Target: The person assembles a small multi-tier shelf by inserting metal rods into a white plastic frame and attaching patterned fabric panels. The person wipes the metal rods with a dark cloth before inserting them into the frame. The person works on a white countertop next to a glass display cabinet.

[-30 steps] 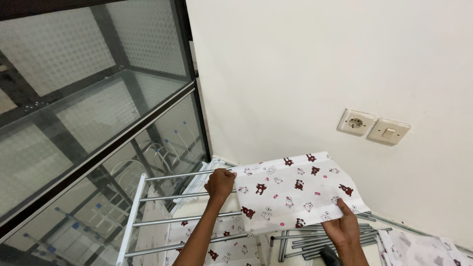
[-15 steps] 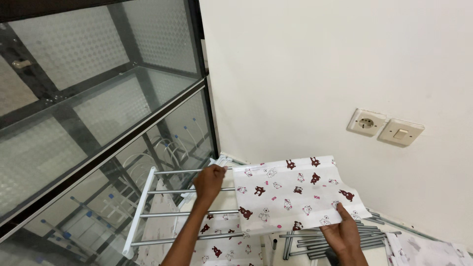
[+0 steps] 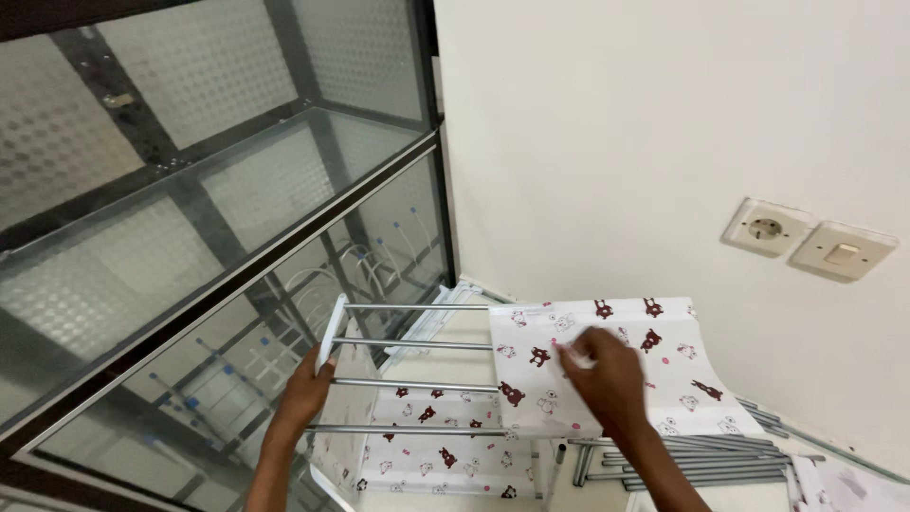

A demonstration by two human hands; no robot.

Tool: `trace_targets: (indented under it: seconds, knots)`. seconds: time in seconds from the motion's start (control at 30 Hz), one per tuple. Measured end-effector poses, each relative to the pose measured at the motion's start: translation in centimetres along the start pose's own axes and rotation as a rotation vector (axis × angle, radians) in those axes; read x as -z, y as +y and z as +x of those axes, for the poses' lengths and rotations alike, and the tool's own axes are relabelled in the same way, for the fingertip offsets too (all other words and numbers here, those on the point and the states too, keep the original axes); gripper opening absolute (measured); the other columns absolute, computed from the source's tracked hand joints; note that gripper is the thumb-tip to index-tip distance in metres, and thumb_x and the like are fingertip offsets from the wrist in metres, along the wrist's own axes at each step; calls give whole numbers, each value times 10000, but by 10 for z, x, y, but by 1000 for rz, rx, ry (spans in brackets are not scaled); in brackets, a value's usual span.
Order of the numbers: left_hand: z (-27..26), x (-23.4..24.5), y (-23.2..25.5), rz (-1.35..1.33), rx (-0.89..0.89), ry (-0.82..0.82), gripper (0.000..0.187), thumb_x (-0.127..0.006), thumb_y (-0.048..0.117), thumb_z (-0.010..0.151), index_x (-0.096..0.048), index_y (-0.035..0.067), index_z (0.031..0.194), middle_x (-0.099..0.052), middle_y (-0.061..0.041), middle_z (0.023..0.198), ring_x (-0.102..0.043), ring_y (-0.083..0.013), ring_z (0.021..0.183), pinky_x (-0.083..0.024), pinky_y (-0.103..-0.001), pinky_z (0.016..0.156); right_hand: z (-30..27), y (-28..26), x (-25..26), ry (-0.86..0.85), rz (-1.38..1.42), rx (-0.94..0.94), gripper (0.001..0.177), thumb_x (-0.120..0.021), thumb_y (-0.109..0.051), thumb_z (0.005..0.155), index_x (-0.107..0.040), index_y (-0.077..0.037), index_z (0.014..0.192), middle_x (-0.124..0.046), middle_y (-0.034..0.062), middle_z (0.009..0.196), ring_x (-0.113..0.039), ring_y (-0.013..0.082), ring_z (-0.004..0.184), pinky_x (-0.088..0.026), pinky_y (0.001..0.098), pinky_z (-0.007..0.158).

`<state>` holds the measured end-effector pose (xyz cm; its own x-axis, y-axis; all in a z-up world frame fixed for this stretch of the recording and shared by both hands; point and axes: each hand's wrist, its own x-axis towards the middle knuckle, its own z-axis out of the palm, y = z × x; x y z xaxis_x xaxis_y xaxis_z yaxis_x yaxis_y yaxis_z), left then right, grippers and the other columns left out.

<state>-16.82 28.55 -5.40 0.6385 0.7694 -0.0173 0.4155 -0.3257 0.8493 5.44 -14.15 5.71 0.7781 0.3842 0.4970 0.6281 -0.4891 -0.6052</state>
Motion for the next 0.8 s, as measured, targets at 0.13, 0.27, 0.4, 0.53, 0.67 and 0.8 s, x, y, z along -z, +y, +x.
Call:
trace_targets:
  seconds: [0.13, 0.27, 0.4, 0.53, 0.67, 0.8]
  knots:
    - [9, 5, -12, 13, -24, -70, 635, -534, 329, 995, -394, 123, 1579, -670, -200, 1351, -655, -299, 1215, -488, -414, 1045, 24, -43, -68, -682, -400, -37, 495, -699, -559, 906, -711, -77, 791, -740, 32, 632, -702, 203, 594, -524, 354, 569]
    - [-4, 14, -3, -189, 51, -231, 564, -453, 374, 1023, -471, 68, 1496, -772, -125, 1258, -664, -250, 1204, -445, -389, 1075, 34, -34, -119, -692, -625, 18, 263, -710, -348, 863, -695, -86, 857, -715, 67, 682, -706, 216, 606, -539, 371, 537]
    - [-17, 13, 17, -306, 280, -241, 578, -406, 420, 1032, -472, 37, 1461, -809, 19, 1222, -612, -221, 1215, -410, -372, 1115, 31, -15, -149, -577, -663, 64, 92, -655, -175, 837, -697, -103, 875, -717, 86, 752, -713, 250, 660, -544, 412, 549]
    - [-23, 13, 29, -413, 278, -239, 566, -401, 410, 1040, -483, 15, 1438, -829, -5, 1188, -613, -212, 1167, -421, -361, 1078, 42, -16, -157, -509, -669, 29, 153, -693, -234, 809, -706, -100, 881, -712, 107, 800, -714, 280, 714, -551, 429, 581]
    - [-32, 13, 40, -634, 219, -264, 510, -387, 348, 1048, -525, -51, 1334, -851, -157, 1091, -713, -237, 1052, -501, -335, 1018, 45, -20, -134, -532, -696, -54, 223, -708, -317, 831, -725, -98, 866, -724, 95, 764, -733, 273, 716, -561, 415, 602]
    - [-50, 0, 53, -681, 413, -266, 479, -350, 352, 1062, -548, -6, 1312, -830, -185, 1088, -755, -266, 985, -578, -396, 901, 28, -23, -110, -547, -821, -9, 156, -734, -273, 777, -736, -123, 816, -720, 90, 740, -738, 260, 745, -567, 401, 605]
